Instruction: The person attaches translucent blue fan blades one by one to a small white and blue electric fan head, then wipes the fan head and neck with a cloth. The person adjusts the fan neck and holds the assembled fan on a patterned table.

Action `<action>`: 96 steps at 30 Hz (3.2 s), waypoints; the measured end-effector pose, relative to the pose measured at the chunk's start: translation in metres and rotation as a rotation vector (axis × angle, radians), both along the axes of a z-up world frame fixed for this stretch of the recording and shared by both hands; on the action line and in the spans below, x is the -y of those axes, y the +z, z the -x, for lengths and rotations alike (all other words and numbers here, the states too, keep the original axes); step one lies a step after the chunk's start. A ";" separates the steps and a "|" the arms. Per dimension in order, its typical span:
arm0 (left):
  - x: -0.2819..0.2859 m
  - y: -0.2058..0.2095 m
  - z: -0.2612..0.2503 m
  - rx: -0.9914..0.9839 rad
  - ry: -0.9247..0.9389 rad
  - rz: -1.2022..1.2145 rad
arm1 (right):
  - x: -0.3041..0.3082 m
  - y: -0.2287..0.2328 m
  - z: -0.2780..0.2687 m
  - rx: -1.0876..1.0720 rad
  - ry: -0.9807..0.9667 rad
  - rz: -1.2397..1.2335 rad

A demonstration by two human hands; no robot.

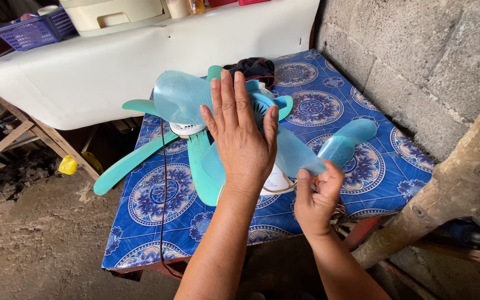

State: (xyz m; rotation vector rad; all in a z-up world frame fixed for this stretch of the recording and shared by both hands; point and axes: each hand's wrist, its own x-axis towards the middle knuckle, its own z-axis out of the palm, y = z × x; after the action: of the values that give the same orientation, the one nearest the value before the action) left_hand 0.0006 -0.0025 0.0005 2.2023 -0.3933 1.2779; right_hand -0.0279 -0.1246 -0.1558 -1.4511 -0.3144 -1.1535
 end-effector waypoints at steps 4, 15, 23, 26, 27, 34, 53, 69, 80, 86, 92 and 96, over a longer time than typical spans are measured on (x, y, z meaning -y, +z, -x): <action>0.002 -0.004 0.004 0.021 -0.014 0.001 | -0.010 0.002 0.006 -0.050 -0.126 0.210; 0.002 -0.005 0.010 0.012 -0.086 -0.022 | -0.009 0.019 0.021 -0.176 -0.055 0.656; 0.003 -0.009 0.003 0.100 -0.192 -0.007 | 0.025 0.031 0.006 -0.296 -0.253 0.770; 0.006 -0.009 0.005 0.077 -0.155 -0.001 | 0.043 0.030 -0.002 -0.435 -0.311 0.776; 0.008 -0.008 0.006 0.066 -0.136 0.001 | 0.049 0.029 -0.005 -0.491 -0.332 0.779; 0.009 -0.006 0.010 0.040 -0.113 0.012 | 0.087 0.010 -0.024 -0.712 -0.392 0.762; 0.002 -0.005 0.010 0.012 -0.108 0.050 | 0.107 0.035 -0.070 -1.276 -0.566 1.020; -0.003 -0.005 0.012 0.020 -0.127 0.021 | 0.097 0.046 -0.069 -1.247 -0.455 1.070; -0.005 -0.003 0.012 0.019 -0.118 0.015 | 0.096 0.043 -0.073 -1.158 -0.461 0.973; -0.005 -0.003 0.009 0.005 -0.095 -0.005 | 0.084 0.070 -0.053 -1.097 -0.506 0.883; -0.006 -0.004 0.006 0.020 -0.097 0.015 | 0.064 0.115 -0.034 -0.824 -0.384 0.583; -0.010 -0.003 0.002 0.017 -0.067 0.014 | 0.061 0.130 -0.029 -0.480 -0.217 0.270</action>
State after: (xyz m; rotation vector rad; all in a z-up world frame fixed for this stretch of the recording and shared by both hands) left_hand -0.0017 0.0079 -0.0027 2.1494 -0.4599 1.2605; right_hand 0.0008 -0.1853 -0.0262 -1.9845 0.0269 -0.9150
